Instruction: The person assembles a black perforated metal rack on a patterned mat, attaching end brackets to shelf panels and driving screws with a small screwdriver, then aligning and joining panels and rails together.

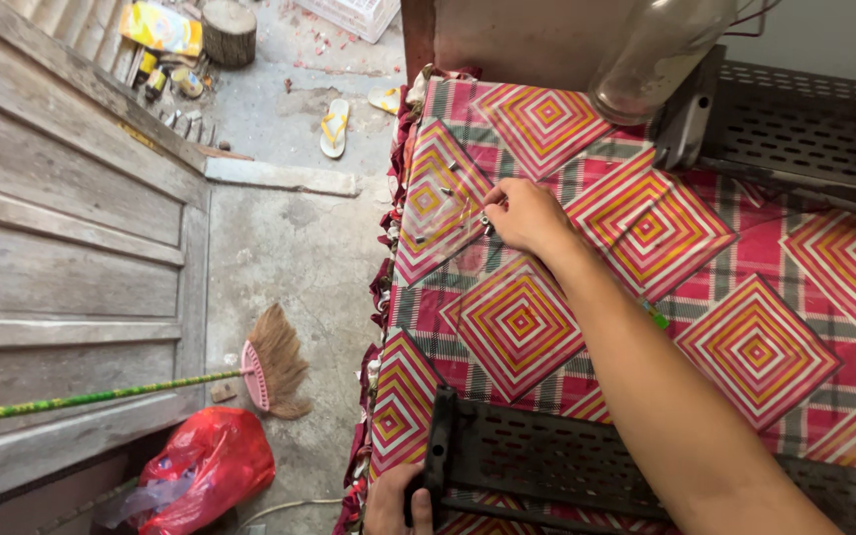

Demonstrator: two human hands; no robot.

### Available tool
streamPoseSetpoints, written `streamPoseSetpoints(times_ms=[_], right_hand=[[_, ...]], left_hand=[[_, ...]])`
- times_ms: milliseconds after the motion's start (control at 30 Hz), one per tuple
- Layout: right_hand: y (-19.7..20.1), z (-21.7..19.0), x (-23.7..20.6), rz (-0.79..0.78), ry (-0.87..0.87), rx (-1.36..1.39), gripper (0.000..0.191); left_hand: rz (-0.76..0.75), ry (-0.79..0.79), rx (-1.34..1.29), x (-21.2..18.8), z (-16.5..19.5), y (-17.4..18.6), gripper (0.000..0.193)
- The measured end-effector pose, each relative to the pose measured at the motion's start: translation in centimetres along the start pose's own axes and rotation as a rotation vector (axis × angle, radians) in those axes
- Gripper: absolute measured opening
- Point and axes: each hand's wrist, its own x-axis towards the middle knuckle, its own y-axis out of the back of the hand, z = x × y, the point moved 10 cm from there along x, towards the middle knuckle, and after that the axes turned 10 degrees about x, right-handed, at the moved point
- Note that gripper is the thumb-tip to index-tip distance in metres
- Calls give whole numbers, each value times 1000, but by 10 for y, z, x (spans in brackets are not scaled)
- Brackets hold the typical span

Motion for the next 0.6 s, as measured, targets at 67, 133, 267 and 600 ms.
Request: streamPoseSetpoints(times_ms=[67, 133, 267, 600], right_hand=[[10, 8, -10, 26, -16, 50, 15], [24, 19, -23, 68, -19, 85, 15], [54, 54, -64, 118, -10, 196, 17], [161, 190, -207, 345, -240, 409, 14]], left_hand=[[-6, -2, -4, -1, 3, 1, 22], [43, 41, -6, 5, 4, 2, 20], [118, 169, -41, 18, 26, 2, 18], [-295, -364, 80, 64, 228, -95, 29]])
